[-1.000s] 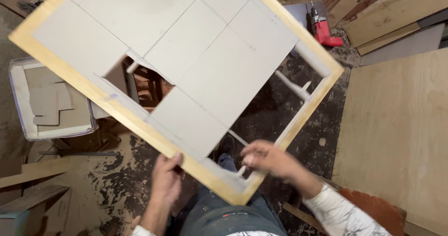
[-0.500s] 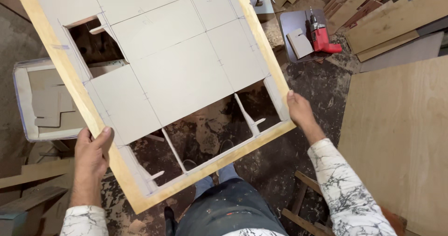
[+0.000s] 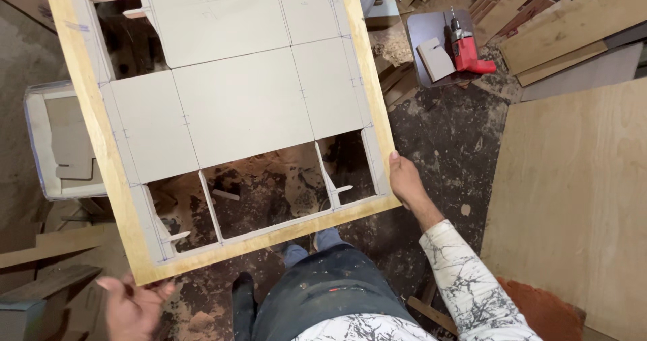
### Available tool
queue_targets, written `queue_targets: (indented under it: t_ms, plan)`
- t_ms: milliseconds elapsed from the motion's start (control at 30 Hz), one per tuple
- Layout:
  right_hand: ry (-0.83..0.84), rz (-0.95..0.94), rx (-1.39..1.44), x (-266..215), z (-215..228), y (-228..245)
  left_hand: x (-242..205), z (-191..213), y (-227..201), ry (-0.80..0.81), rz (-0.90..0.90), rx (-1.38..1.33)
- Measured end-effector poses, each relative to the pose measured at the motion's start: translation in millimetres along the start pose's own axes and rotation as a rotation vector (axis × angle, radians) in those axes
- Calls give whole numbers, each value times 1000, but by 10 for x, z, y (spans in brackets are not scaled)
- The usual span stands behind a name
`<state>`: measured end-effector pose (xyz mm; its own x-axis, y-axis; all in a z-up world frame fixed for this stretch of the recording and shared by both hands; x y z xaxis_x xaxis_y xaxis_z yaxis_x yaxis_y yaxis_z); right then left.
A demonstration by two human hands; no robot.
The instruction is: The person holds and positions a large wooden frame with a white board attached, repeatedly lifting, rotating, and aligning it to check fit and orientation. The person adjusts the frame's position multiple times, flipping it over and repositioning it on the workbench.
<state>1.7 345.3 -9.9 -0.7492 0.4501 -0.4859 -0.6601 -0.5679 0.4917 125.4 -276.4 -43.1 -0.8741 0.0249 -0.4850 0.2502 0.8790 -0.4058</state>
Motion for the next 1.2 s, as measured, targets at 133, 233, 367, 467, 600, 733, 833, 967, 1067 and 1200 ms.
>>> queue_targets:
  t_ms: [133,233,367,467,600,733,833,967,1067,1200]
  plan:
    - [24,-36,83,-99,-116,77,-183,-111,708,-406,209,107]
    - [53,-68,140,-174,-241,81,-130,-592,1387,-318,297,238]
    - [84,-108,124,-196,-406,77,192,-1257,1673,-374,57,169]
    - [279,-92,388,-246,-557,76,305,-1567,1516,-509,-85,223]
    - [504,-80,279,-260,-618,255,611,-1818,1120,-658,-253,274]
    - [653,111,-121,-264,-508,650,927,-1812,884,-791,-355,166]
    - [675,312,-365,-168,-274,1001,1173,-1745,734,-879,-460,98]
    - [406,602,-398,394,176,1396,1351,-1576,513,-931,-503,187]
    - [168,650,-303,1113,565,1680,1510,-1445,326,-956,-512,331]
    - [-68,741,-395,1928,900,2091,1804,-1291,42,-775,-703,253]
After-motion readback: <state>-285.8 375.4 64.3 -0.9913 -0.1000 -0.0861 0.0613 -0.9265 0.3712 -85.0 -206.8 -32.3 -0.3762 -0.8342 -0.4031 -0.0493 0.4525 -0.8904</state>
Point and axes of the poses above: each hand's wrist, its own x-axis towards the middle knuckle, its own z-axis out of the back of the hand, y = z × x, the point moved 2 cm from there along x, towards the middle knuckle, and after that the axes turned 12 degrees about -x, right-handed, at the moved point
